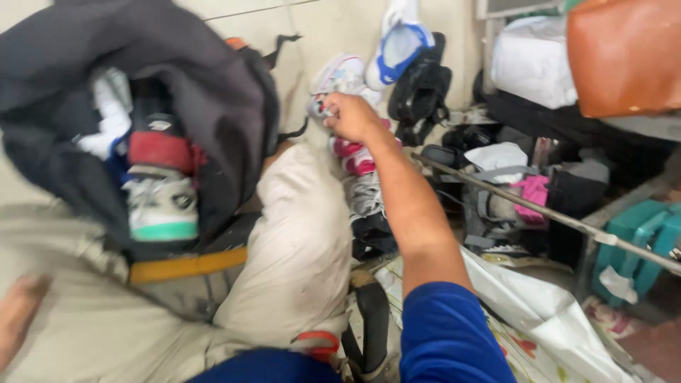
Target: Trimming loose threads and excess material from sneakers using scissors in a repair shop
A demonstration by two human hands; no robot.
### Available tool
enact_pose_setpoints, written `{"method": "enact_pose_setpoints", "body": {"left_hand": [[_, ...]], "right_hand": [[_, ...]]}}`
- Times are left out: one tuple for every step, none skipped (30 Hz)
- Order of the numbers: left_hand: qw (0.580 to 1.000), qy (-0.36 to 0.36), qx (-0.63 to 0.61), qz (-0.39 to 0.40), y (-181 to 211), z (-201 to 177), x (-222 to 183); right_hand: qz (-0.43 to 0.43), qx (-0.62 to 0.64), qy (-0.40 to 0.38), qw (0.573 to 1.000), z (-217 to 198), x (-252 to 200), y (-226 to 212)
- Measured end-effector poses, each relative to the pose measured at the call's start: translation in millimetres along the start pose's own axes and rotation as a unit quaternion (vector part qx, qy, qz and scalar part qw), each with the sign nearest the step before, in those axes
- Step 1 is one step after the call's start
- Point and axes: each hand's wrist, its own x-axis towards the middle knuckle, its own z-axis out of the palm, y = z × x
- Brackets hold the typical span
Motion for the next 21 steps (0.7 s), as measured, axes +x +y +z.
{"method": "enact_pose_setpoints", "body": {"left_hand": [[1.0, 0.018, -0.004, -0.013, 24, 21, -29], [0.999, 0.04, -0.012, -0.028, 52, 46, -61], [0.997, 0.055, -0.024, -0.04, 131, 40, -79], [0.938, 0.262, 0.17, 0.153, 198, 40, -123], [0.771, 0.415, 0.354, 0.33, 256, 45, -184], [0.773, 0.427, 0.353, 0.309, 256, 47, -187], [0.791, 0.422, 0.345, 0.279, 258, 49, -189], [0.806, 0.413, 0.333, 0.262, 266, 48, -182], [0.806, 0.421, 0.329, 0.255, 270, 46, -188], [0.83, 0.4, 0.303, 0.243, 275, 45, -190], [0.854, 0.377, 0.275, 0.231, 281, 44, -192], [0.855, 0.377, 0.271, 0.23, 277, 43, -191], [0.844, 0.388, 0.272, 0.253, 274, 42, -189], [0.832, 0.398, 0.272, 0.275, 271, 42, -186], [0.834, 0.398, 0.267, 0.273, 275, 42, -194], [0.87, 0.355, 0.259, 0.224, 283, 40, -200], [0.901, 0.31, 0.25, 0.174, 292, 37, -205], [0.901, 0.311, 0.247, 0.177, 286, 37, -203], [0.89, 0.331, 0.237, 0.206, 281, 38, -200], [0.879, 0.349, 0.228, 0.231, 275, 39, -197], [0.88, 0.35, 0.224, 0.231, 280, 37, -201]], "right_hand": [[-0.069, 0.001, 0.043, 0.997, 2, -5, -19], [-0.143, 0.003, 0.082, 0.986, 3, -7, -41], [-0.162, 0.002, 0.069, 0.984, -4, -17, -58], [-0.228, 0.036, 0.11, 0.967, -7, -27, -78], [-0.291, 0.075, 0.148, 0.942, -10, -36, -97], [-0.309, 0.076, 0.132, 0.939, -15, -58, -131], [-0.289, 0.087, 0.137, 0.943, -21, -80, -163], [-0.262, 0.095, 0.152, 0.948, -34, -107, -190], [-0.273, 0.092, 0.148, 0.946, -29, -116, -215], [-0.279, 0.066, 0.107, 0.952, -25, -129, -235], [-0.284, 0.038, 0.065, 0.956, -21, -141, -253], [-0.284, 0.034, 0.063, 0.956, -10, -145, -269], [-0.271, -0.028, 0.011, 0.962, 0, -148, -284], [-0.255, -0.091, -0.042, 0.962, 11, -152, -298], [-0.255, -0.096, -0.045, 0.961, 31, -150, -305], [-0.247, -0.134, -0.054, 0.958, 48, -145, -311], [-0.237, -0.171, -0.062, 0.954, 64, -139, -318], [-0.237, -0.175, -0.06, 0.954, 76, -126, -316], [-0.262, -0.157, 0.017, 0.952, 88, -111, -315], [-0.288, -0.136, 0.09, 0.944, 102, -95, -312], [-0.288, -0.14, 0.089, 0.943, 107, -81, -313]]}}
